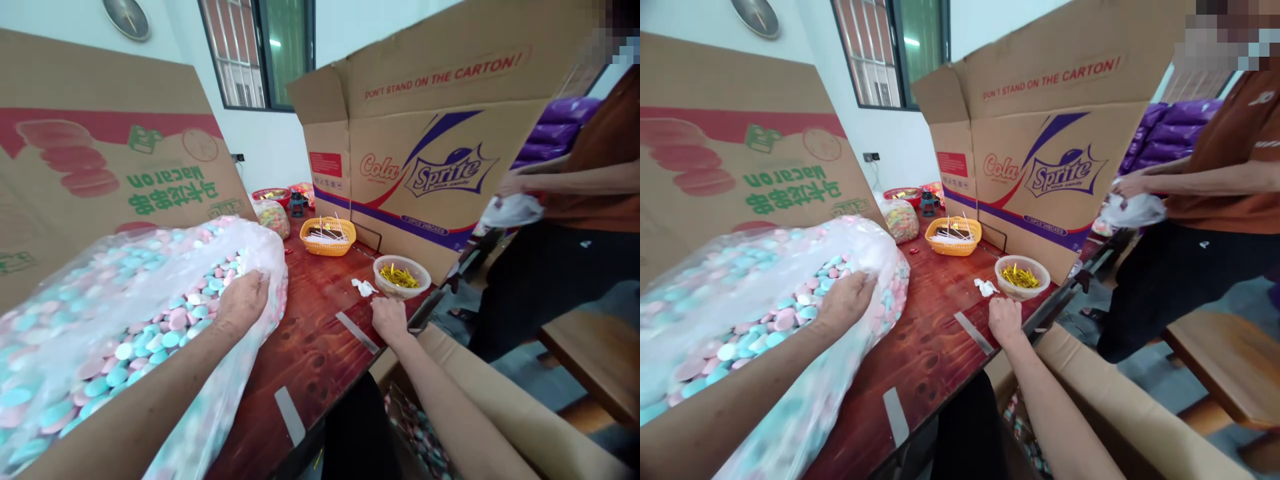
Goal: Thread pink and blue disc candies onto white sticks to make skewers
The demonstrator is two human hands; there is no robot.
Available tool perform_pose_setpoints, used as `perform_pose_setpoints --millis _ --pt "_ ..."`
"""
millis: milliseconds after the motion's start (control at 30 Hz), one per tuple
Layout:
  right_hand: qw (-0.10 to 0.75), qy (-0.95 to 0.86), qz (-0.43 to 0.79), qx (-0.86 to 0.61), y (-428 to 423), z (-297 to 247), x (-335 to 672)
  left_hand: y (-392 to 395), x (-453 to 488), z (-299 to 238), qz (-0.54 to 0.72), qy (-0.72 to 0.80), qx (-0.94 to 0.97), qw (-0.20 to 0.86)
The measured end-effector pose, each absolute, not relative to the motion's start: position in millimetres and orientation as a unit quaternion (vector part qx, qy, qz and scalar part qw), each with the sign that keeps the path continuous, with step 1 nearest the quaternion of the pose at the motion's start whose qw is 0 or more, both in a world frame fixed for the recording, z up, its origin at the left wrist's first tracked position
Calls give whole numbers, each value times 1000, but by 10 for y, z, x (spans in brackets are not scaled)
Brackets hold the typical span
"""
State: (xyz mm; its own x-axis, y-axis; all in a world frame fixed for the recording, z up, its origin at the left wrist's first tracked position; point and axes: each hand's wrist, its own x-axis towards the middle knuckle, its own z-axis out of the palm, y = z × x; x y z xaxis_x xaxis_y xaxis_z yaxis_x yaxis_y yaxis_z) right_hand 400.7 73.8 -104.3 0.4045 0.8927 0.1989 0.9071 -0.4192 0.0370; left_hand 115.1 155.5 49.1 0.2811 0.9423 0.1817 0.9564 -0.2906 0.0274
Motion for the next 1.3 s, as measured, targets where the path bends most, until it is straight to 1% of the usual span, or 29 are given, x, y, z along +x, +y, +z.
perform_pose_setpoints --millis 200,367,567,800,967,1100,1233,1300 --pt "23 -547 -129 -827 1192 -939 3991 1620 1200 192 -58 -587 -808 12" --pt "-24 -573 -97 -814 1422 -963 4089 1671 1208 68 -51 -573 -818 14" --pt "-48 -587 -107 -801 1243 -976 4109 1739 1147 42 -34 -588 -808 7" --pt "-38 -590 -103 -800 1087 -924 4142 1774 1156 -3 -20 -585 -811 5" --pt "-17 -598 -90 -796 1106 -593 4251 1817 1132 -27 -13 -584 -811 4" --pt "-23 -534 -76 -842 981 -346 4563 1841 1113 -66 -24 -579 -815 -4" --pt "-60 -502 -26 -863 870 -435 4758 1822 1160 -85 -28 -581 -813 -1" --pt "-61 -511 -24 -857 907 -506 4782 1805 1189 -81 -28 -581 -814 0"
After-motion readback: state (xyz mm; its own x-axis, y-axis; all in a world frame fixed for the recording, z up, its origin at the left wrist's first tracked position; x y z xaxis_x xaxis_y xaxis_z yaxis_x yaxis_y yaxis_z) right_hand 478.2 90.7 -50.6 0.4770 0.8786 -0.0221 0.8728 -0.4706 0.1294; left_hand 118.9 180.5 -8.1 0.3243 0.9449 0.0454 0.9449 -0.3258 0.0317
